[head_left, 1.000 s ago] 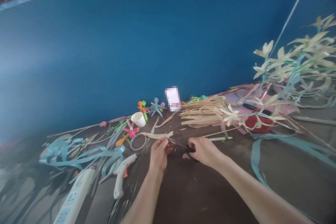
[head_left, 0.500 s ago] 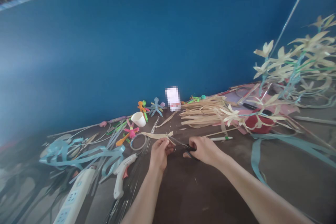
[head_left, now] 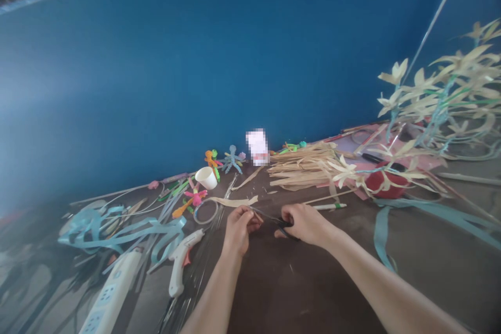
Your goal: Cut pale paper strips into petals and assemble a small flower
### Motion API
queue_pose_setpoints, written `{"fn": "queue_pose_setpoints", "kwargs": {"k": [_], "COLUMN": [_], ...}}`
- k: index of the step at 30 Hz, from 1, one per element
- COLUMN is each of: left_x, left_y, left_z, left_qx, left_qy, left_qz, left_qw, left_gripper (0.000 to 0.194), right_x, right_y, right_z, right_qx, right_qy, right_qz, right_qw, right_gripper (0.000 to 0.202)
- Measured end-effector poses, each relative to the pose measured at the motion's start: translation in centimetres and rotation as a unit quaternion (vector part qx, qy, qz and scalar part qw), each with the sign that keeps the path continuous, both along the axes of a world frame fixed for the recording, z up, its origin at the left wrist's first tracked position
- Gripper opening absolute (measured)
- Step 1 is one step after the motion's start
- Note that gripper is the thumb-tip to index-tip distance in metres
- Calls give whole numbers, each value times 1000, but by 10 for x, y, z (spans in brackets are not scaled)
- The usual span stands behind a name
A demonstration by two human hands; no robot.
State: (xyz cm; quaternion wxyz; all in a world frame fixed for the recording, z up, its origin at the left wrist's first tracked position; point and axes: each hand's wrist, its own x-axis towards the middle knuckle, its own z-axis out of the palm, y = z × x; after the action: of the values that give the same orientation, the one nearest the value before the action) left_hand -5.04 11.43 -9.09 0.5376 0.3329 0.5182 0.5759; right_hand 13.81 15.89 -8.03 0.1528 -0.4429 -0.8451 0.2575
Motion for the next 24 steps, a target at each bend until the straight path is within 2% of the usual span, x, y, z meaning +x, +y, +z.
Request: {"fn": "queue_pose_setpoints", "kwargs": {"k": [17, 24], "left_x": [1, -1], "left_y": [0, 1], "left_z": [2, -1], "left_qx": [-17, -8], "left_qy": [-47, -47], "left_qz": [0, 0], "left_qw": [999, 999], "left_gripper": [14, 11], "right_x": [0, 2], "right_y": [-1, 0], "right_z": [3, 5], "right_qx": [-27, -83], "right_qy": [5, 30], "right_qz": [-6, 18], "right_qw": [1000, 996], "right_gripper": [43, 44]}}
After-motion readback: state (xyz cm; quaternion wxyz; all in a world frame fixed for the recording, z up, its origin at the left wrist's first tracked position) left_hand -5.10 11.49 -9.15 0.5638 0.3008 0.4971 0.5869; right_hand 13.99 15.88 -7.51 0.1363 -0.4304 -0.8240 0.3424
